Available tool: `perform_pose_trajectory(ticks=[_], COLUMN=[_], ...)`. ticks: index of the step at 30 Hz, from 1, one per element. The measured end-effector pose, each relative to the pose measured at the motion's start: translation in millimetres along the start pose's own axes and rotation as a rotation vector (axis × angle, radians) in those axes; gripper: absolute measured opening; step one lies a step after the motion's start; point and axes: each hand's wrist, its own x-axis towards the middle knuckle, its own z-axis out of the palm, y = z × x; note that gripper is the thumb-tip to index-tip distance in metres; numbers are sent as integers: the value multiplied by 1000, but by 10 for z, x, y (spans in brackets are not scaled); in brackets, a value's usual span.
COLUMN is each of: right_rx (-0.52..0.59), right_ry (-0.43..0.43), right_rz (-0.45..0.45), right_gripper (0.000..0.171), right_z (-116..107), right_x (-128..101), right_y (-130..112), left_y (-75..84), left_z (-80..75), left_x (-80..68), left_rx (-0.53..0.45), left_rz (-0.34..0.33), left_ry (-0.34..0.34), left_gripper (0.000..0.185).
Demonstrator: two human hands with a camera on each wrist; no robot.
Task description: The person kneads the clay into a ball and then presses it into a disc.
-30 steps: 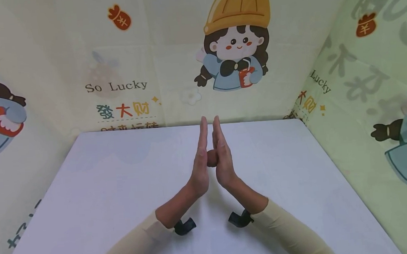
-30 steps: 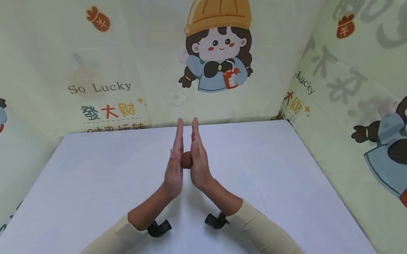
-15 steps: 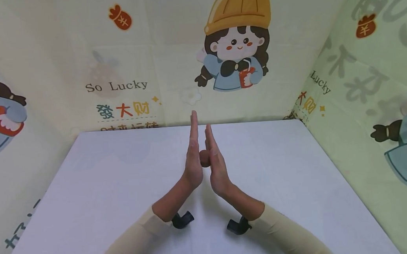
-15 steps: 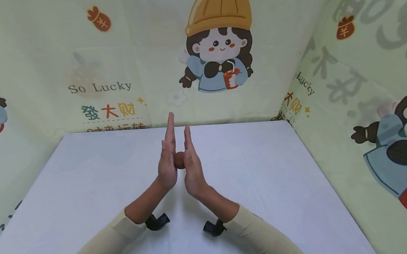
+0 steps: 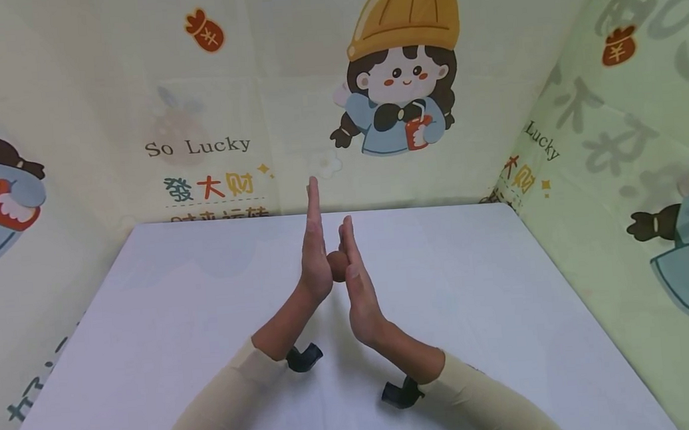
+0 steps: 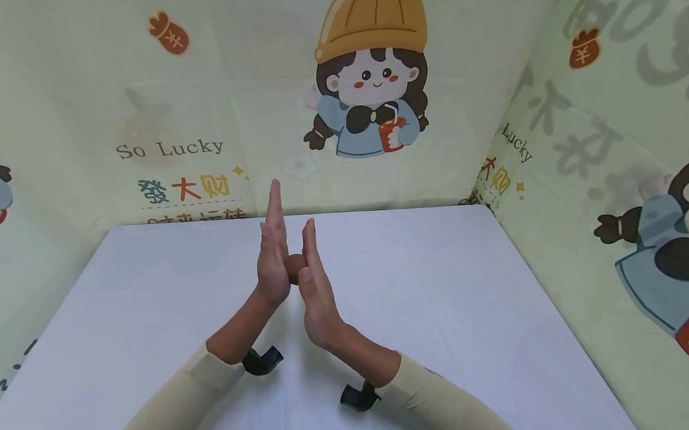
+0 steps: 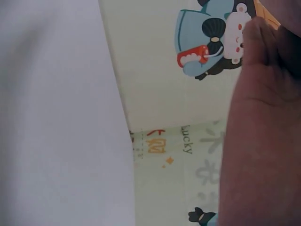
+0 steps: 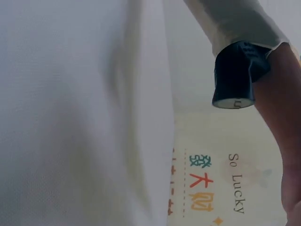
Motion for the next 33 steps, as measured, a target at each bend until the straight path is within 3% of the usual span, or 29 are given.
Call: perform_pose_trajectory(ticks=[12, 16, 21, 28, 33], right_rx=[-37, -43, -69, -115, -114], right_ry=[2, 13, 58, 107, 131], right_rz=[-94, -97, -114, -158, -161], right_gripper=[75, 79, 85, 88, 88], right_z=[-37, -46, -111, -202, -276], right_x=[33, 71, 156, 290, 346], right_y=[-76, -102, -133, -175, -180], left_y=[-134, -157, -225, -229, -200], left_z=[-52, -49, 22, 118, 184], left_x=[6, -34, -104, -191, -272], left_rx=[78, 81, 25, 96, 56], left_rz=[36, 19, 7, 28, -4], left_ry=[-57, -98, -169, -214, -248], left_gripper=[70, 64, 66, 73, 70])
